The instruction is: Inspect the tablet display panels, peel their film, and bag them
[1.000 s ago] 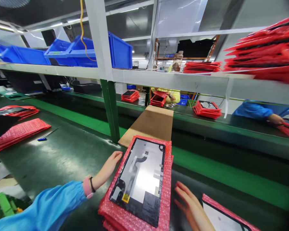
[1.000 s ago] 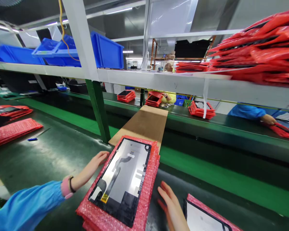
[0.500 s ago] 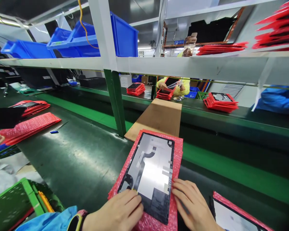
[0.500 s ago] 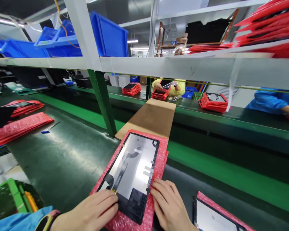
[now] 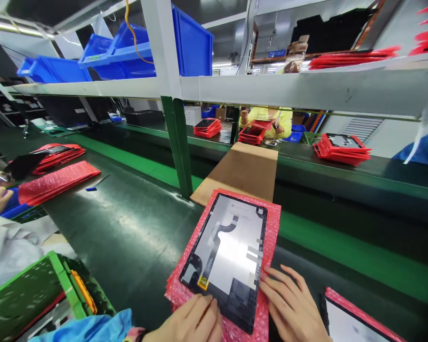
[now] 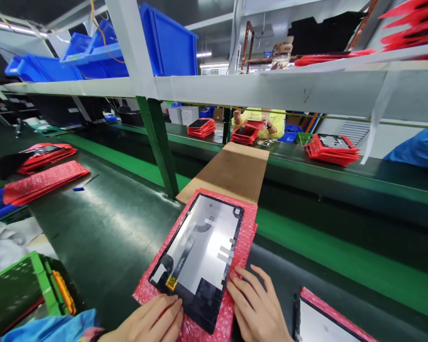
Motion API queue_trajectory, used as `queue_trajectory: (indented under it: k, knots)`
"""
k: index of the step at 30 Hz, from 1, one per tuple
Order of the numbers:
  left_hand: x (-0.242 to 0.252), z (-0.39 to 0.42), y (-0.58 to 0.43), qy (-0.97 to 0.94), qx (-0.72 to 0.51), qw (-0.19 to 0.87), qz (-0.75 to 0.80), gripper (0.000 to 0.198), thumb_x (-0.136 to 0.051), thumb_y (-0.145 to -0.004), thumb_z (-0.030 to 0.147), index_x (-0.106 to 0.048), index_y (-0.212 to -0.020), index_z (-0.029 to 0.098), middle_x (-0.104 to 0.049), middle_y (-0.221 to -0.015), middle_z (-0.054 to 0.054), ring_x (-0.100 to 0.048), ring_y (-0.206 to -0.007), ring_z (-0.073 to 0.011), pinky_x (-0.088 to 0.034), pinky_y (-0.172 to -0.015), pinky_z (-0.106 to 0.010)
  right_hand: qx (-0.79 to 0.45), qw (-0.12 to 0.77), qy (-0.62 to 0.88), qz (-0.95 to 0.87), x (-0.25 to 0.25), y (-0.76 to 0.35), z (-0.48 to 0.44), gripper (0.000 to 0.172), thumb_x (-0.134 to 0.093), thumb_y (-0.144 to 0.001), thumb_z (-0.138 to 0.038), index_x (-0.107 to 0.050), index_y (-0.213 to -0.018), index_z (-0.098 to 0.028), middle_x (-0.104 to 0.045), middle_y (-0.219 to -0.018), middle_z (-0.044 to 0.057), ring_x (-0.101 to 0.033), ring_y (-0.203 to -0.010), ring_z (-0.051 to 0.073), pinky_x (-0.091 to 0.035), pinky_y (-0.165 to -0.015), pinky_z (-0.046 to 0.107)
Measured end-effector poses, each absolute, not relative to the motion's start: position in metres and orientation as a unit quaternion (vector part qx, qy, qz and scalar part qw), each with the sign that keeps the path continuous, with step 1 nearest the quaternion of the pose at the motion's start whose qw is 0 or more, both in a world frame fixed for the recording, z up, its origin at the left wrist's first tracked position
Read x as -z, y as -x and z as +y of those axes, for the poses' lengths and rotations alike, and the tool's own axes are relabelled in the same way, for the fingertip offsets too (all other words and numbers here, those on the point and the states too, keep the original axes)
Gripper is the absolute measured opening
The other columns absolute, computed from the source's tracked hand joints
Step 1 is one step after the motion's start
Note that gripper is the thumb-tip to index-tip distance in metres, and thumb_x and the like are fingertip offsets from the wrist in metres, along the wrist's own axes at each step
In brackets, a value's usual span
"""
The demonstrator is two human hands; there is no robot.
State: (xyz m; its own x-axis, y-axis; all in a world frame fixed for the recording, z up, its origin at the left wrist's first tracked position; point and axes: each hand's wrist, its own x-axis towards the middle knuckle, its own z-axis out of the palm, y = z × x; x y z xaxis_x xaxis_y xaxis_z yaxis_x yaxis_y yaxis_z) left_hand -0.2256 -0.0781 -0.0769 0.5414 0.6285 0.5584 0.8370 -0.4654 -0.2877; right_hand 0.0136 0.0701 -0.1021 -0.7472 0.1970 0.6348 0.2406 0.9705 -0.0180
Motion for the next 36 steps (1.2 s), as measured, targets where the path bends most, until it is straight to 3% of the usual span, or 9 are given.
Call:
queue_trajectory:
  k: [7,11,15,18,20,24,29,32,36]
  knots:
    - [0.042,-0.055,0.258,0.816,0.285,0.143,-0.482,0.013,-0.047,-0.091,0.013,-0.060,-0.092,0.013,-0.065,-0.078,-0.008,-0.060,-0.071,-0.0176,-0.051,-0.067,-0.030,-0.126,0.391,0.233,-0.881,0.099,-0.015,0.062,0.025,-0.054,-0.087,-0.014,-0.065,-0.105,-0.026,-0.072,-0.105,0.006,-0.067,-0.102,0.023,-0.056,-0.088,0.036]
    - [0.034,-0.045,0.261,0.849,0.255,0.054,-0.459,0.010,-0.048,-0.091,0.012,-0.057,-0.090,0.016,-0.064,-0.081,-0.006,-0.059,-0.075,-0.0166,-0.050,-0.069,-0.026,-0.172,0.414,0.277,-0.850,0.096,-0.018,0.056,0.020,-0.055,-0.087,-0.017,-0.067,-0.100,-0.028,-0.069,-0.108,0.007,-0.065,-0.106,0.024,-0.057,-0.086,0.034]
    - [0.038,-0.045,0.247,0.885,0.231,-0.004,-0.405,0.008,-0.053,-0.089,0.012,-0.058,-0.093,0.017,-0.067,-0.089,-0.005,-0.060,-0.083,-0.0175,-0.050,-0.080,-0.028,-0.195,0.416,0.261,-0.849,0.099,-0.019,0.053,0.027,-0.055,-0.085,-0.015,-0.068,-0.103,-0.031,-0.068,-0.112,0.006,-0.060,-0.114,0.025,-0.054,-0.093,0.037]
    - [0.046,-0.038,0.260,0.812,0.324,-0.043,-0.484,0.028,-0.055,-0.087,0.016,-0.056,-0.115,0.020,-0.064,-0.114,-0.009,-0.057,-0.107,-0.0226,-0.043,-0.098,-0.037,-0.316,0.427,0.344,-0.774,0.108,-0.018,0.055,0.025,-0.059,-0.086,-0.027,-0.065,-0.110,-0.032,-0.059,-0.130,0.007,-0.053,-0.123,0.028,-0.047,-0.101,0.043]
    - [0.053,-0.028,0.280,0.680,0.396,-0.134,-0.603,0.040,-0.061,-0.084,0.026,-0.052,-0.123,0.023,-0.057,-0.128,-0.011,-0.049,-0.122,-0.0268,-0.036,-0.106,-0.042,-0.446,0.435,0.418,-0.661,0.113,-0.017,0.059,0.038,-0.064,-0.082,-0.039,-0.059,-0.118,-0.030,-0.051,-0.139,0.009,-0.045,-0.131,0.029,-0.043,-0.104,0.045]
    - [0.069,-0.009,0.318,0.333,0.483,-0.438,-0.681,0.050,-0.069,-0.072,0.052,-0.057,-0.110,0.021,-0.056,-0.130,-0.010,-0.042,-0.131,-0.0290,-0.034,-0.107,-0.038,-0.660,0.392,0.494,-0.409,0.118,-0.016,0.062,0.058,-0.074,-0.069,-0.052,-0.057,-0.119,-0.026,-0.044,-0.146,0.009,-0.037,-0.137,0.030,-0.046,-0.098,0.045]
    - [0.085,0.006,0.316,0.207,0.455,-0.593,-0.632,0.052,-0.066,-0.070,0.060,-0.065,-0.087,0.011,-0.070,-0.097,-0.015,-0.063,-0.103,-0.0331,-0.048,-0.089,-0.040,-0.766,0.361,0.474,-0.241,0.129,-0.014,0.056,0.048,-0.076,-0.062,-0.054,-0.065,-0.099,-0.024,-0.060,-0.130,0.009,-0.041,-0.133,0.032,-0.051,-0.080,0.041]
    - [0.084,0.015,0.299,0.189,0.452,-0.648,-0.584,0.041,-0.058,-0.082,0.050,-0.067,-0.082,0.010,-0.072,-0.079,-0.008,-0.068,-0.084,-0.0267,-0.051,-0.082,-0.035,-0.780,0.371,0.459,-0.210,0.136,-0.011,0.059,0.039,-0.076,-0.061,-0.051,-0.068,-0.088,-0.023,-0.069,-0.116,0.007,-0.046,-0.130,0.031,-0.050,-0.085,0.041]
    - [0.081,0.029,0.284,0.177,0.459,-0.668,-0.558,0.042,-0.047,-0.092,0.045,-0.065,-0.076,0.010,-0.064,-0.063,0.000,-0.063,-0.062,-0.0172,-0.052,-0.064,-0.028,-0.781,0.374,0.462,-0.190,0.134,-0.002,0.067,0.039,-0.079,-0.058,-0.048,-0.068,-0.084,-0.021,-0.074,-0.103,0.007,-0.054,-0.123,0.029,-0.047,-0.093,0.039]
